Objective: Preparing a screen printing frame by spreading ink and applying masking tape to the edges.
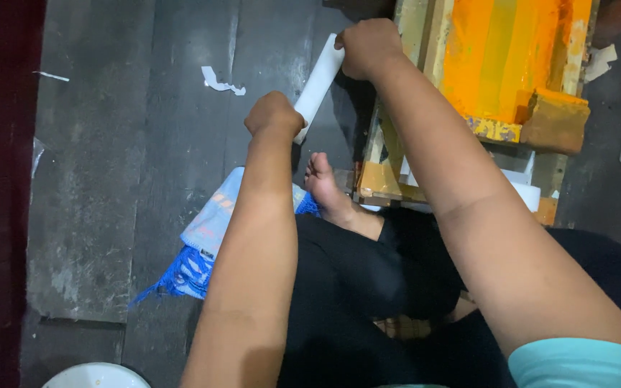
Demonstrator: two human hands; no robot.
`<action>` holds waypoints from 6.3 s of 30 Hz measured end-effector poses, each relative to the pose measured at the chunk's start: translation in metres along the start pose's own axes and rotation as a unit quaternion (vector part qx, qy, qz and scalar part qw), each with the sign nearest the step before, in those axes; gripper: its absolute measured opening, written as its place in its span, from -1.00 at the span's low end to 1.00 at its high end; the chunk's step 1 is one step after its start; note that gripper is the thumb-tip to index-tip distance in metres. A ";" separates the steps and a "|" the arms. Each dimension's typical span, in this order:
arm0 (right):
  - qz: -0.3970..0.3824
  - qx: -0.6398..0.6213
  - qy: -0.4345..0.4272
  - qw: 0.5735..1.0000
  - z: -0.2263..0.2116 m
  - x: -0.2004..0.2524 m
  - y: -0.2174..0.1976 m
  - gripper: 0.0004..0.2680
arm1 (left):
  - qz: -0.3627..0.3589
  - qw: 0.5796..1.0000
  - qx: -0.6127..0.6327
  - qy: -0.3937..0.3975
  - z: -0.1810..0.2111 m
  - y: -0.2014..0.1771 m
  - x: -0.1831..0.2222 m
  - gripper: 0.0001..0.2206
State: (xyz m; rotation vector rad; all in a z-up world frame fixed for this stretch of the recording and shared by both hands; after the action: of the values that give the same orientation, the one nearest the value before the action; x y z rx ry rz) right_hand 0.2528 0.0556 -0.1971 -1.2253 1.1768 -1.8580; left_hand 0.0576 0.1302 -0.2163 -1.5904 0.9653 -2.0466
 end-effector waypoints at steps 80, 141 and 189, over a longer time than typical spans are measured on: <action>-0.163 -0.051 0.008 0.985 -0.016 0.001 -0.003 -0.34 | -0.008 0.999 -0.039 -0.001 0.009 0.034 -0.012 -0.24; 0.105 -0.308 0.028 0.945 0.106 0.399 0.007 -0.56 | 0.198 0.779 -0.104 0.585 0.131 0.062 0.262 -0.23; -0.009 -0.301 0.028 0.953 0.076 0.369 0.035 -0.63 | 0.090 0.816 -0.155 0.550 0.134 0.090 0.254 -0.56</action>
State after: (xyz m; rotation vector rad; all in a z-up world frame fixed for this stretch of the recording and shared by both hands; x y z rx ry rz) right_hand 0.1821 -0.2962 -0.0763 -1.5022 1.8555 -1.5972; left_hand 0.1005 -0.1384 -0.0874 -0.1933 1.7807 -2.7202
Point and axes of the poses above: each hand's wrist, its own x-axis away from the middle knuckle, its own y-axis out of the palm, z = x × y, the point moved 7 cm from there along -x, towards the middle knuckle, and after that the axes turned 9 degrees about -y, right-handed, at the moved point
